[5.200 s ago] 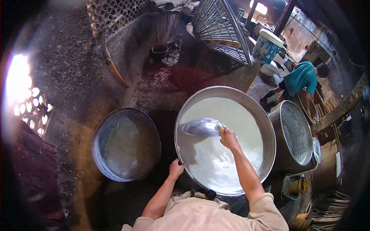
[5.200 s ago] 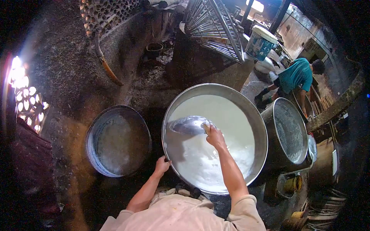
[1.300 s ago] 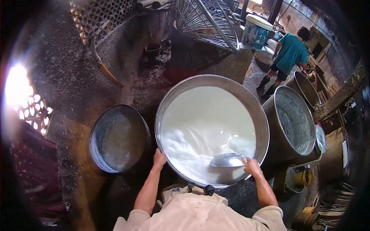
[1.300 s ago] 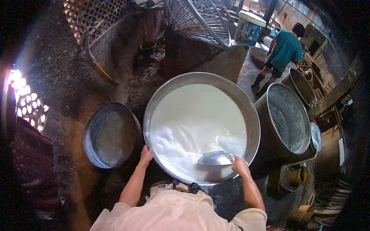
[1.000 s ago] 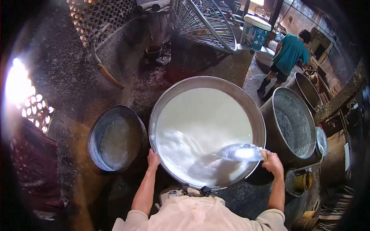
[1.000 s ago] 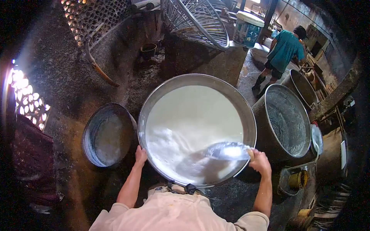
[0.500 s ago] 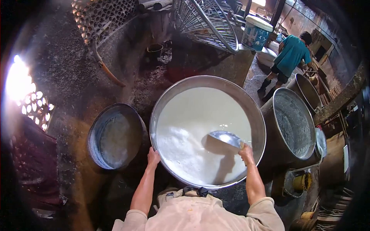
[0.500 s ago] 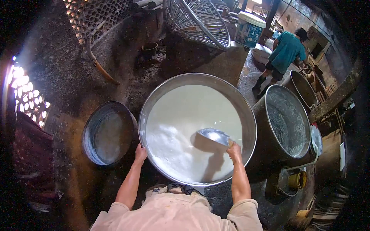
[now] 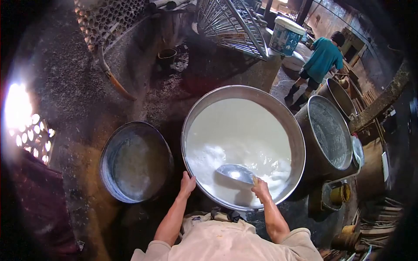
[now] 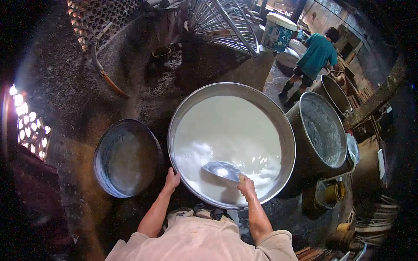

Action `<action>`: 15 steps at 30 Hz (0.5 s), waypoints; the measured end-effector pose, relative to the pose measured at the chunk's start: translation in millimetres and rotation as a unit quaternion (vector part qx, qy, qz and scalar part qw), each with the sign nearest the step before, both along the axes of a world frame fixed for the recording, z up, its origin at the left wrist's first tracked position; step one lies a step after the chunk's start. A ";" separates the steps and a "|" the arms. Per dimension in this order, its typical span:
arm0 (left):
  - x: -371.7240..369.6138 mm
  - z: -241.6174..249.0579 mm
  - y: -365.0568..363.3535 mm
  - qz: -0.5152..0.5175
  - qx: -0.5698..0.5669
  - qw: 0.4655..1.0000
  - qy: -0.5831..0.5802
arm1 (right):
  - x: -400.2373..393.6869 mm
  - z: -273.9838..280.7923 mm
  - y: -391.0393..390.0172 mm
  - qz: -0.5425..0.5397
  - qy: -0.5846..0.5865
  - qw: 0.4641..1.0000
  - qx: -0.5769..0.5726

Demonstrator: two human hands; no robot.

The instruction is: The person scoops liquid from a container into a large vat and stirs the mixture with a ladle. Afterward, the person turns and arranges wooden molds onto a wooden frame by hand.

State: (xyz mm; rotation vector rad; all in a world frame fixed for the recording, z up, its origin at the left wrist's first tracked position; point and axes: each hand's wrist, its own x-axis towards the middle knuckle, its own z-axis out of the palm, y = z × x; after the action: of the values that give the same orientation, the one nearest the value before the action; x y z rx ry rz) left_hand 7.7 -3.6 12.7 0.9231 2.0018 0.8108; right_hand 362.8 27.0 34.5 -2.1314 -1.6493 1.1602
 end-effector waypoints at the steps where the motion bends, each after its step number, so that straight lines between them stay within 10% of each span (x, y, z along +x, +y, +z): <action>1: -3.1 0.4 -1.2 -0.004 0.008 1.000 -0.007 | -9.1 4.9 -8.0 -0.006 -0.002 1.000 -0.001; 10: -31.3 -22.0 -5.9 -0.077 -0.011 0.995 -0.062 | -48.6 80.2 -49.3 -0.026 0.048 0.996 -0.064; 15: -59.9 -27.3 -44.1 0.073 0.092 0.967 -0.227 | -40.3 127.4 -36.5 0.007 0.101 0.993 -0.057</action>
State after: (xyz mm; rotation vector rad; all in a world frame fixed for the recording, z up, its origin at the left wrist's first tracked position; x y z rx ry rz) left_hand -52.2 -47.7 -14.5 0.6208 1.6238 1.1886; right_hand 322.5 -9.5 161.9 -1.9926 -1.5458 1.4527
